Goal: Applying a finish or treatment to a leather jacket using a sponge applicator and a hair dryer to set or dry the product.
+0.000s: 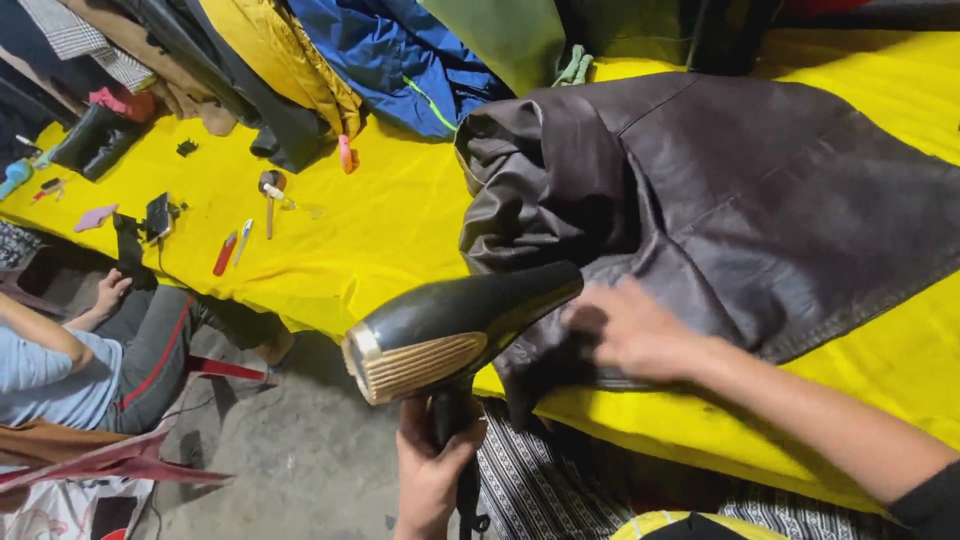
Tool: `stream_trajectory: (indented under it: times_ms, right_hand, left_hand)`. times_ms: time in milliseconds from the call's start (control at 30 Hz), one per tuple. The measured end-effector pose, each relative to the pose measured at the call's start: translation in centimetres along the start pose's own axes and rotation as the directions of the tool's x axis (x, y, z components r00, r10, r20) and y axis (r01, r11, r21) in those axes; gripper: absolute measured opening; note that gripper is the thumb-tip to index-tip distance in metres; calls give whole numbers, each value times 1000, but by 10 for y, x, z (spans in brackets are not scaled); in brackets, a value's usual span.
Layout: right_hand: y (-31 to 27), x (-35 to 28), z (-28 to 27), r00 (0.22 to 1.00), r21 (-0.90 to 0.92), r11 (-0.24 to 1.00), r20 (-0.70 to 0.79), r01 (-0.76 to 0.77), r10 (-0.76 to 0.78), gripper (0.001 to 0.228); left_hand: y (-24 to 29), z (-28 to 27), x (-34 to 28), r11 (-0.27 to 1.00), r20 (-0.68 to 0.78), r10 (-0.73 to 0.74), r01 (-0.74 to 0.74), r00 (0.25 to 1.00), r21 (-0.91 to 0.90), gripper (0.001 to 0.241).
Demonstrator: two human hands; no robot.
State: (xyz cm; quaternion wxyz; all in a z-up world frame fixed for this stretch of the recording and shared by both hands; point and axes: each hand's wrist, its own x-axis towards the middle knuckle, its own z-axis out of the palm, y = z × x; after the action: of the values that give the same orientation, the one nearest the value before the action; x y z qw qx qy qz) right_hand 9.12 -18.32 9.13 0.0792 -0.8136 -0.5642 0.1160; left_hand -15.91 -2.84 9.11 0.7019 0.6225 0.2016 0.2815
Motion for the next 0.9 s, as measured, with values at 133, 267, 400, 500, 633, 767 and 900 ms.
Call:
stream_trajectory:
  times_ms: [133, 267, 400, 500, 633, 767, 900]
  right_hand:
    - [73, 22, 52, 906, -227, 878, -56, -421, 420, 71]
    - [-3, 16, 19, 970, 293, 941, -121, -167, 210, 16]
    - [40, 67, 63, 989, -52, 996, -128, 75, -81, 47]
    - [53, 96, 82, 949, -190, 968, -298, -166, 105, 53]
    - [-33, 65, 33, 932, 665, 690, -361, 285, -38, 74]
    - [9, 60, 53, 990, 239, 965, 62, 110, -128, 75]
    - [86, 32, 85, 819, -468, 883, -515, -22, -253, 56]
  left_hand:
    - [-22, -20, -13, 992, -107, -109, 101, 988, -75, 71]
    - [-5, -10, -15, 985, -123, -142, 127, 982, -120, 59]
    - [-10, -22, -21, 978, -164, -85, 52, 983, -200, 53]
    - [-3, -32, -24, 974, -113, 24, -49, 993, -222, 55]
    - [14, -29, -21, 969, -340, -217, 161, 915, -185, 70]
    - [23, -31, -31, 975, -331, -203, 159, 922, -154, 75]
    - [-4, -56, -48, 967, -372, -253, 223, 893, -121, 60]
